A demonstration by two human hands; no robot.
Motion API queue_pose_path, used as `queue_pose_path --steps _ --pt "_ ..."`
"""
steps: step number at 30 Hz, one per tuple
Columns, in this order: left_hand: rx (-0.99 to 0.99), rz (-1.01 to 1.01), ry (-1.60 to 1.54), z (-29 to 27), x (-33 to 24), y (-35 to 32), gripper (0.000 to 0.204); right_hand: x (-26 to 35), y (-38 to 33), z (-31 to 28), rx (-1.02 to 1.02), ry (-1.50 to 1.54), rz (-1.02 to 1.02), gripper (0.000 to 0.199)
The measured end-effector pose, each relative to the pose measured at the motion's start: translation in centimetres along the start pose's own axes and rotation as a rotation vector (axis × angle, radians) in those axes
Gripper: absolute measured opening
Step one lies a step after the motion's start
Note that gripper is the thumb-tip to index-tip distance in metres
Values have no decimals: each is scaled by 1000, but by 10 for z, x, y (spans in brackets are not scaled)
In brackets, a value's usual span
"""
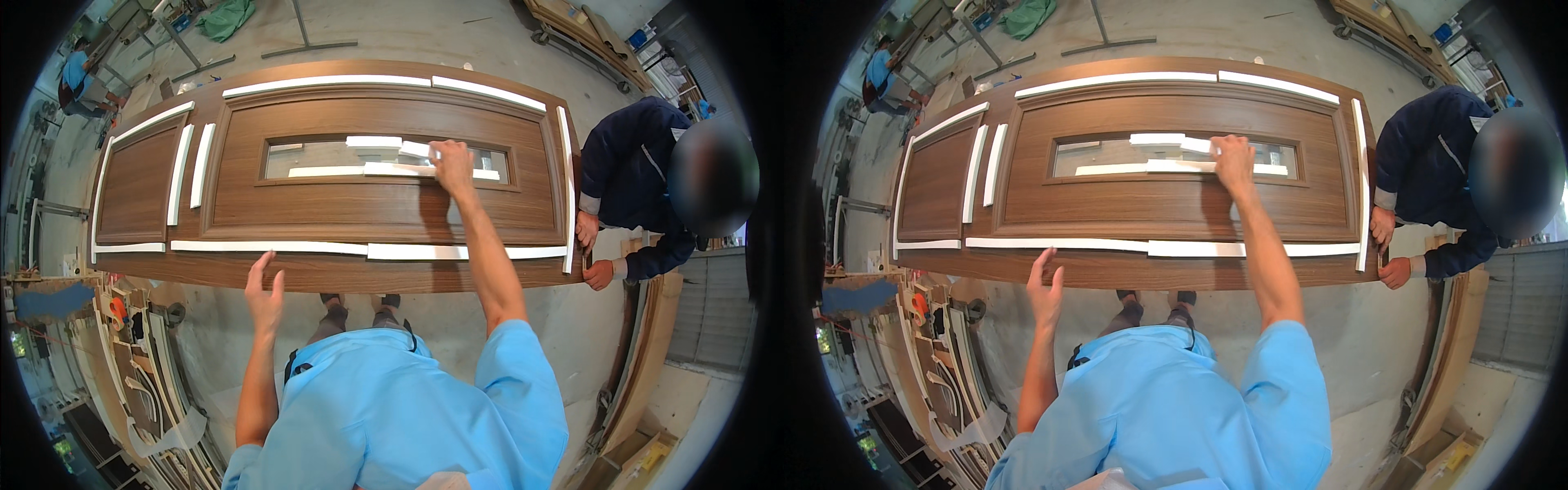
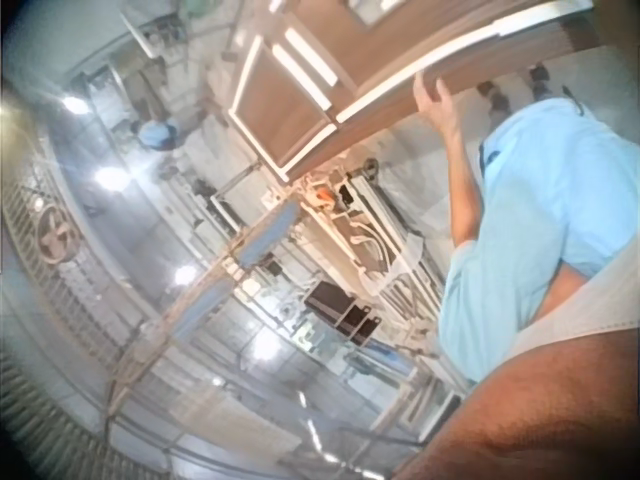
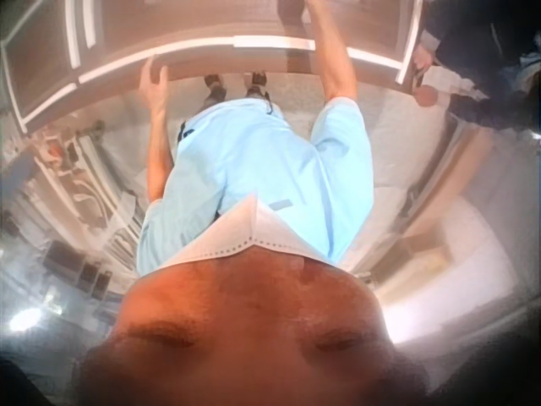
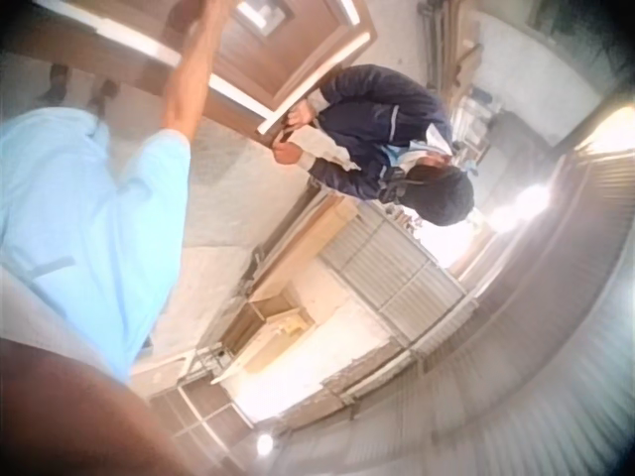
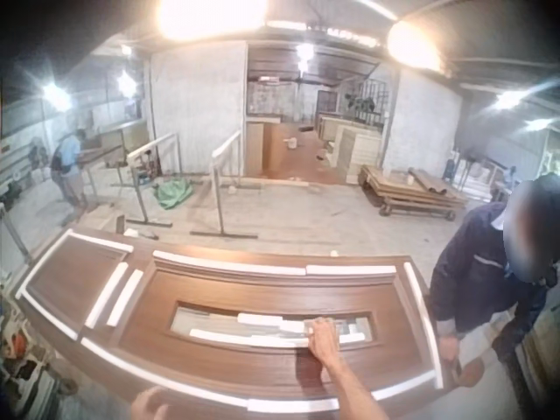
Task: The person lifts and positions a large wooden door on a metal stand, then places white trim strips along its edges and panels. They secure the strips using masking tape while another person assists nearby.
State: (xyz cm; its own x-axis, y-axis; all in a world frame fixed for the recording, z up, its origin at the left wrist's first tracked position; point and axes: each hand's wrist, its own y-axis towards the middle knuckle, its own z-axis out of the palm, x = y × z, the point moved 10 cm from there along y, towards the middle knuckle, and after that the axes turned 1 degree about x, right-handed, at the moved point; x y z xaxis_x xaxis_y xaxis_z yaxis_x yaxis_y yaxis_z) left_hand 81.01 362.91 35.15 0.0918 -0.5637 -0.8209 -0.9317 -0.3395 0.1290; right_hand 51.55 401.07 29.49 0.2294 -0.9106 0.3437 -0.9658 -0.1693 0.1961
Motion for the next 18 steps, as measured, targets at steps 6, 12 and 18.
queue_pose_path --steps 6,12,18 --pt "-160 -285 141 -80 110 -80 36 -25 13 7 -248 -138 -123 36" --pt "-374 -582 -20 -136 231 -192 33 -34 38 41 -3 -44 -79 26" --pt "-243 -928 -63 -93 298 -271 33 -30 30 -4 -114 97 -111 35"
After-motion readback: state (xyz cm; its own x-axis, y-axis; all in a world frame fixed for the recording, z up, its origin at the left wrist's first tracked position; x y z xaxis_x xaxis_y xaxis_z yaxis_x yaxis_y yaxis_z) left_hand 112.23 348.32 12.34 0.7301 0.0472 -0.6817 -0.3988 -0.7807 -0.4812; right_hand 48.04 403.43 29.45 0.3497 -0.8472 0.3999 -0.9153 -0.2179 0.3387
